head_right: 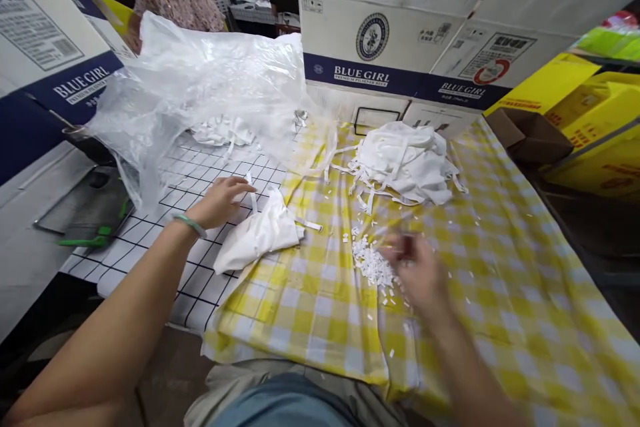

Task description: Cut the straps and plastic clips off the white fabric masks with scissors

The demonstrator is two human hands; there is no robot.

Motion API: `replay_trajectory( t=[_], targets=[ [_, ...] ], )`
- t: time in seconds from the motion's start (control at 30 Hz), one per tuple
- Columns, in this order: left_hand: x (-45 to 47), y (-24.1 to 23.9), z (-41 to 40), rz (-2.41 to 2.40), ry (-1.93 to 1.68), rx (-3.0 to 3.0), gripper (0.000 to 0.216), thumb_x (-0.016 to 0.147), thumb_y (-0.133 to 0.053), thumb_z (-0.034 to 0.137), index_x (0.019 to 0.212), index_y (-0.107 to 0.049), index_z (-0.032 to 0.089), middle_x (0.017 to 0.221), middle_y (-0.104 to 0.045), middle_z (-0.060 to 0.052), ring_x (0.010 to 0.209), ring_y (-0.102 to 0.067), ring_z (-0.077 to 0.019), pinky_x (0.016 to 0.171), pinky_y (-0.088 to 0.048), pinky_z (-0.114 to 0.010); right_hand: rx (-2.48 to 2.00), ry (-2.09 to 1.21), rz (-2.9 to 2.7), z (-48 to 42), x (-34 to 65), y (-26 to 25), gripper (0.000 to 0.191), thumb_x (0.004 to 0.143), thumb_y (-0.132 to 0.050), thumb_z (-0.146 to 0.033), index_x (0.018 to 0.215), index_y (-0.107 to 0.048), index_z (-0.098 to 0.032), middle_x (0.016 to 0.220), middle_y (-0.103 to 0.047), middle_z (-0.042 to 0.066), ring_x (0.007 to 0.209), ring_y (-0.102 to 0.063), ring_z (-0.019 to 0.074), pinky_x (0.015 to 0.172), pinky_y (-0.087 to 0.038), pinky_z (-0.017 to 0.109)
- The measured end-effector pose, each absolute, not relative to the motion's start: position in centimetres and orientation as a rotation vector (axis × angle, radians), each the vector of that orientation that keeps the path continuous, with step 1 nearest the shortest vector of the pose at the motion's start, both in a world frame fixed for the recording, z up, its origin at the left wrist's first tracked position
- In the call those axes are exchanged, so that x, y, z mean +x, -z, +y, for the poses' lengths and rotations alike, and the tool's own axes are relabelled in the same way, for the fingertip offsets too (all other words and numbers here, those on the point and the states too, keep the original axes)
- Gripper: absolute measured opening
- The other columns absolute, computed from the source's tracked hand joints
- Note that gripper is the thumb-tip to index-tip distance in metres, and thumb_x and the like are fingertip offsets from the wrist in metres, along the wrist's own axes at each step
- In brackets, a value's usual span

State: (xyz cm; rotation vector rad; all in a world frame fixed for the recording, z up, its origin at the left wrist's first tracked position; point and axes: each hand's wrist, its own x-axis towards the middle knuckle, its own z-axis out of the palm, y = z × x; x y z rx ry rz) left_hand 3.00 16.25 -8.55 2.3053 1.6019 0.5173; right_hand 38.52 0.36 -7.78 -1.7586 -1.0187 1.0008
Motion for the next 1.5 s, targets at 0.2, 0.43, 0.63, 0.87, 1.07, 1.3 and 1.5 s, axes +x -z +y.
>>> replay_trajectory(
  t=[0.2, 0.43, 0.63, 0.87, 1.07, 1.3, 1.5],
  targets=[
    [4.1, 9.3, 16.2, 1.433, -0.409, 2.362, 0.006, 0.069, -0.063, 0.012, 0.069, -0.065, 0.018, 0.097, -0.066, -0.011, 0.102, -0.054, -0.0299, 0.090, -0.046, -0.045, -1.518, -0.885, -1.673, 10.4, 27.0, 9.5, 0.015, 0.067, -0.071, -0.015, 0.073, -0.059, -0.021, 0.074, -0.061, 0.000, 0.080, -0.057, 0.0204, 0.080, -0.047, 0.035],
    [-2.1, 5.2, 15.2, 1.600, -0.883, 2.027, 0.008, 0.078, -0.055, 0.023, 0.072, -0.052, 0.019, 0.078, -0.060, -0.004, 0.075, -0.057, -0.0183, 0.073, -0.049, -0.034, -1.442, -1.054, -1.571, 6.8, 32.0, 6.6, 0.022, 0.078, -0.069, -0.035, 0.079, -0.051, -0.022, 0.075, -0.055, -0.002, 0.068, -0.054, 0.0137, 0.064, -0.045, 0.026],
    [-0.3, 0.0, 12.5, 1.293, -1.326, 1.498, 0.009, 0.080, -0.058, 0.018, 0.074, -0.052, 0.020, 0.075, -0.061, -0.001, 0.063, -0.061, -0.0128, 0.059, -0.051, -0.028, -1.393, -1.098, -1.663, 4.3, 27.9, 5.6, 0.030, 0.071, -0.080, -0.040, 0.087, -0.062, -0.023, 0.090, -0.066, 0.002, 0.085, -0.062, 0.0195, 0.080, -0.050, 0.034],
    [0.6, -4.1, 5.9, 0.936, -1.201, 1.142, 0.009, 0.080, -0.060, 0.008, 0.075, -0.056, 0.015, 0.081, -0.062, -0.002, 0.060, -0.059, -0.0078, 0.050, -0.046, -0.016, -1.030, -1.306, -1.416, 10.7, 18.5, 7.0, 0.027, 0.070, -0.075, -0.030, 0.084, -0.054, -0.022, 0.092, -0.063, 0.001, 0.086, -0.060, 0.0165, 0.079, -0.051, 0.032],
    [-1.5, -1.6, 2.4, 1.012, -1.100, 0.858, 0.011, 0.070, -0.066, 0.018, 0.067, -0.056, 0.017, 0.076, -0.059, -0.004, 0.055, -0.052, -0.0086, 0.044, -0.044, -0.018, -0.913, -1.540, -1.423, 9.7, 20.8, 8.1, 0.033, 0.070, -0.077, -0.032, 0.083, -0.049, -0.023, 0.095, -0.062, 0.001, 0.083, -0.058, 0.0147, 0.073, -0.050, 0.029],
    [-3.4, -0.6, 0.9, 1.062, -1.085, 0.900, 0.014, 0.069, -0.070, 0.023, 0.065, -0.057, 0.019, 0.073, -0.058, -0.004, 0.053, -0.047, -0.0098, 0.044, -0.040, -0.021, -1.040, -1.535, -1.534, 6.2, 20.0, 9.4, 0.028, 0.072, -0.075, -0.035, 0.079, -0.053, -0.021, 0.079, -0.055, -0.003, 0.070, -0.051, 0.0122, 0.065, -0.046, 0.025],
    [-0.1, 3.6, 0.6, 0.876, -0.633, 0.880, 0.028, 0.088, -0.060, 0.039, 0.108, -0.061, 0.020, 0.099, -0.065, -0.010, 0.075, -0.060, -0.0169, 0.068, -0.052, -0.031, -0.962, -1.254, -1.538, 6.8, 21.5, 7.3, 0.022, 0.073, -0.072, -0.030, 0.080, -0.052, -0.022, 0.081, -0.052, -0.001, 0.076, -0.051, 0.0141, 0.069, -0.045, 0.026]
  ],
)
